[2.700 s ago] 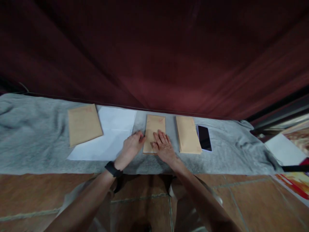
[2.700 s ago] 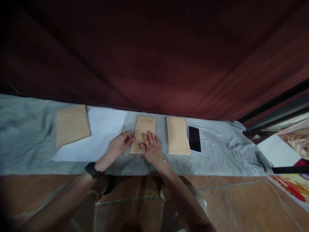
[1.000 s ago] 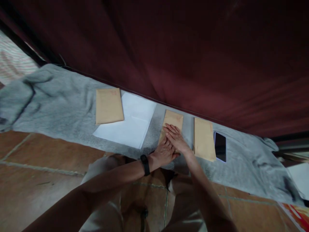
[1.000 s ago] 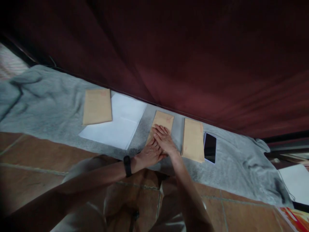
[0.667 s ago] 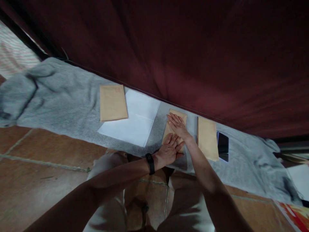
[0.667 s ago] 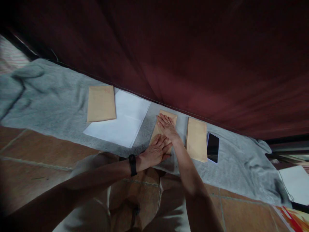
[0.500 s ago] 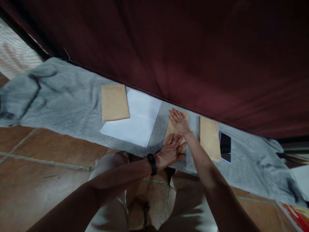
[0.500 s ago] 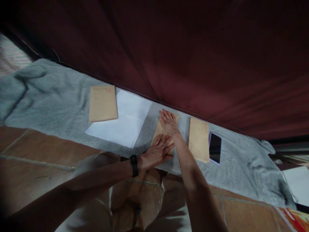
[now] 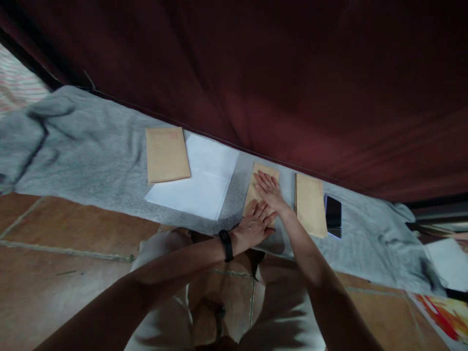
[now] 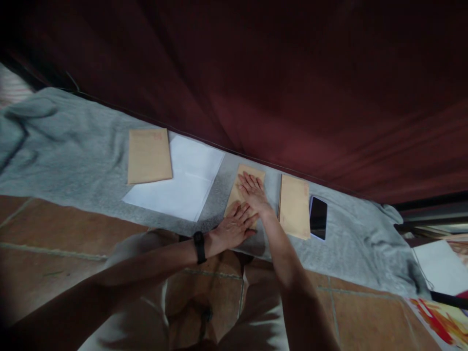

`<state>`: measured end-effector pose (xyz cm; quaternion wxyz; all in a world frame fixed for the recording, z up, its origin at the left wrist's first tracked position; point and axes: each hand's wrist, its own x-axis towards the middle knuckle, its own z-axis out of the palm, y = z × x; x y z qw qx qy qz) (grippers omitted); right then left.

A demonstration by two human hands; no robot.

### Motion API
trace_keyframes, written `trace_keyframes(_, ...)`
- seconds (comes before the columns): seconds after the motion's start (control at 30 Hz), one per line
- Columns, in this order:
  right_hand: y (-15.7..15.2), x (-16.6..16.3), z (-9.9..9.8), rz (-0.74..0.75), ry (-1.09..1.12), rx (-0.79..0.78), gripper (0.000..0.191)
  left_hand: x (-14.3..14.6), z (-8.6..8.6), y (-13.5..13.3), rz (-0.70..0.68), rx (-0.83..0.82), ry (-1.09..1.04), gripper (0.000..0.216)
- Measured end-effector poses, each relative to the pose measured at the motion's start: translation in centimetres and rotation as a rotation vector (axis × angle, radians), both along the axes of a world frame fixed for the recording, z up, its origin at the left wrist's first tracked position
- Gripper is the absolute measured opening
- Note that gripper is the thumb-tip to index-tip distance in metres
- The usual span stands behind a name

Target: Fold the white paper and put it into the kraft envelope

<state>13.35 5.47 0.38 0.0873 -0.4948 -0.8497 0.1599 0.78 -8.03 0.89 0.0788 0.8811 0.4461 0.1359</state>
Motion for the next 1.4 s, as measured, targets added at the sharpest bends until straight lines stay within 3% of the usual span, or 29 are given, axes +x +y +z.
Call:
trace_keyframes(0.17,-3.9,1.9,0.4,0.023,0.125,-0.139,0.058,-0.1,0.2,0.2,-0.023,-0.017,0.038,0.051)
trace_keyframes(0.47,-8.8,3.2,0.9,-0.005,0.308,-0.234,0.061,-1.3,0.4,-0.3,-0.121,-0.028,0.048,0.052)
trace_keyframes(0.77,-9.7,4.9,0.7,0.080,0.424,-0.255,0.051,-4.0,0.3,0.2,-0.272,-0.215,0.138,0.062)
trace_keyframes(0.87,-9.4,5.3,0.8,0.119,0.467,-0.230,0.044,-5.0,0.9,1.7,-0.333,-0.287,0.057,0.065)
trace_keyframes(0.93,-9.1,5.5,1.1,0.128,0.494,-0.218,0.039,-5.6,1.7,3.0,-0.355,-0.359,-0.058,0.054)
trace_keyframes(1.03,-9.1,5.4,1.3,0.117,0.492,-0.193,0.033,-6.2,3.0,5.2,-0.217,-0.437,-0.238,0.039)
trace_keyframes(1.13,-9.2,5.1,1.4,0.118,0.454,-0.151,0.034,-6.3,3.5,7.3,0.044,-0.237,-0.304,0.043)
trace_keyframes(1.23,-9.5,4.9,1.5,0.128,0.404,-0.114,0.037,-5.9,2.6,9.0,0.121,-0.048,-0.220,0.051)
trace_keyframes(1.4,-9.9,4.8,1.7,0.148,0.296,-0.058,0.043,-4.3,0.3,10.6,0.210,-0.017,-0.027,0.060)
